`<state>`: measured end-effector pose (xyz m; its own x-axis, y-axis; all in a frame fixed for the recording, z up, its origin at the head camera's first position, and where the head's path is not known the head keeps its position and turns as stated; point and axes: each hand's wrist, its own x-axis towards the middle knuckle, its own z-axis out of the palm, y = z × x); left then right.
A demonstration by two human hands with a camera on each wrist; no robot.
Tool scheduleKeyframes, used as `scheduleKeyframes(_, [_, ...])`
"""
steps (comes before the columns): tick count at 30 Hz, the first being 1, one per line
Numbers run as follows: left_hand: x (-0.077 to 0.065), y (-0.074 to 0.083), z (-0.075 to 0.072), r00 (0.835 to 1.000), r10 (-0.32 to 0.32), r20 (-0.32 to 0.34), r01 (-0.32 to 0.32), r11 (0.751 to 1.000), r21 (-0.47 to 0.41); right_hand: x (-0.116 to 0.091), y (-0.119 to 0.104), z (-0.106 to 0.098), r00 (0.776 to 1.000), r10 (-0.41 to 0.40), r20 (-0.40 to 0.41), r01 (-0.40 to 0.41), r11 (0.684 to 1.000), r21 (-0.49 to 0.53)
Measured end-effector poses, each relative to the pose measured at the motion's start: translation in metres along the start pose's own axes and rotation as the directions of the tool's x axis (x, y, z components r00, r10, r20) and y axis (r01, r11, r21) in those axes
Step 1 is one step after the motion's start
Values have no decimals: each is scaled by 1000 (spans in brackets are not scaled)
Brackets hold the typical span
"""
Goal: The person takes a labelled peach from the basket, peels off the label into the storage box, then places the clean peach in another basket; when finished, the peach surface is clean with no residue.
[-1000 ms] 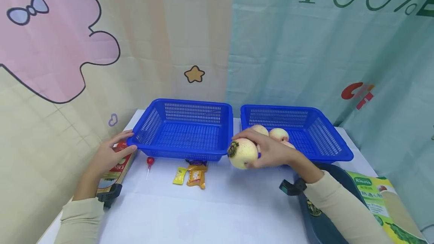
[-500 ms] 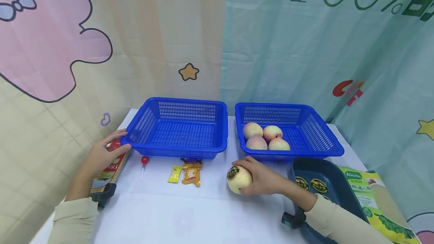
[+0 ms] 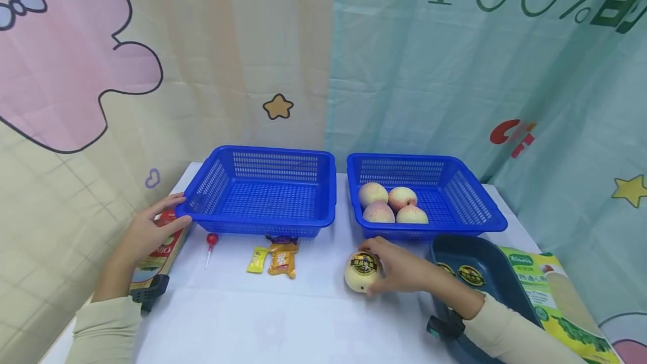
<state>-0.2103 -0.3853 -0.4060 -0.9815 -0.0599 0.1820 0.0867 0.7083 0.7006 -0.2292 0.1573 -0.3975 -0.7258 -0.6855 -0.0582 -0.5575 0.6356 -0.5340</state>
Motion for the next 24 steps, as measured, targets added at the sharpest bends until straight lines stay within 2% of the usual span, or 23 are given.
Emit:
scheduleKeyframes(5, [-2,3,-2,1000,28,-7,-28,999,16,-7,1,-3,1000,-1,2,1,999,-47])
scheduleKeyframes(8, [-2,9,-3,998,68,-15,-68,997,48,-9,1,-4,1000,5,28,-3,999,-54])
scheduleKeyframes(11, [-1,24,1,981,190,-29,-186,976,115,-11,1,-7,998,27,55,-25,998,-53])
scheduleKeyframes(12, [-2,33,3,970,242,-28,-235,961,148,-12,0,-9,997,37,62,-33,998,-52])
scheduleKeyframes(14, [-10,60,13,940,341,-16,-331,922,200,-14,-3,-11,997,44,56,-41,997,-62])
scheduleKeyframes(15, [-14,76,21,918,397,1,-389,898,205,-15,-4,-13,998,42,44,-40,997,-62])
scheduleKeyframes(17, [-26,114,42,879,468,85,-476,859,188,-16,-7,-17,1000,25,-3,-25,996,-82])
scheduleKeyframes(19, [-38,152,68,845,489,216,-517,851,97,-16,-9,-21,998,4,-59,-10,994,-109])
scheduleKeyframes(21, [-43,180,99,802,481,354,-512,859,-7,-14,-10,-23,994,-17,-104,4,992,-125])
scheduleKeyframes(23, [-43,197,132,767,450,456,-472,878,-72,-11,-10,-23,992,-24,-121,8,992,-126])
scheduleKeyframes(24, [-41,200,148,756,440,486,-453,886,-97,-9,-9,-22,993,-23,-118,9,993,-114])
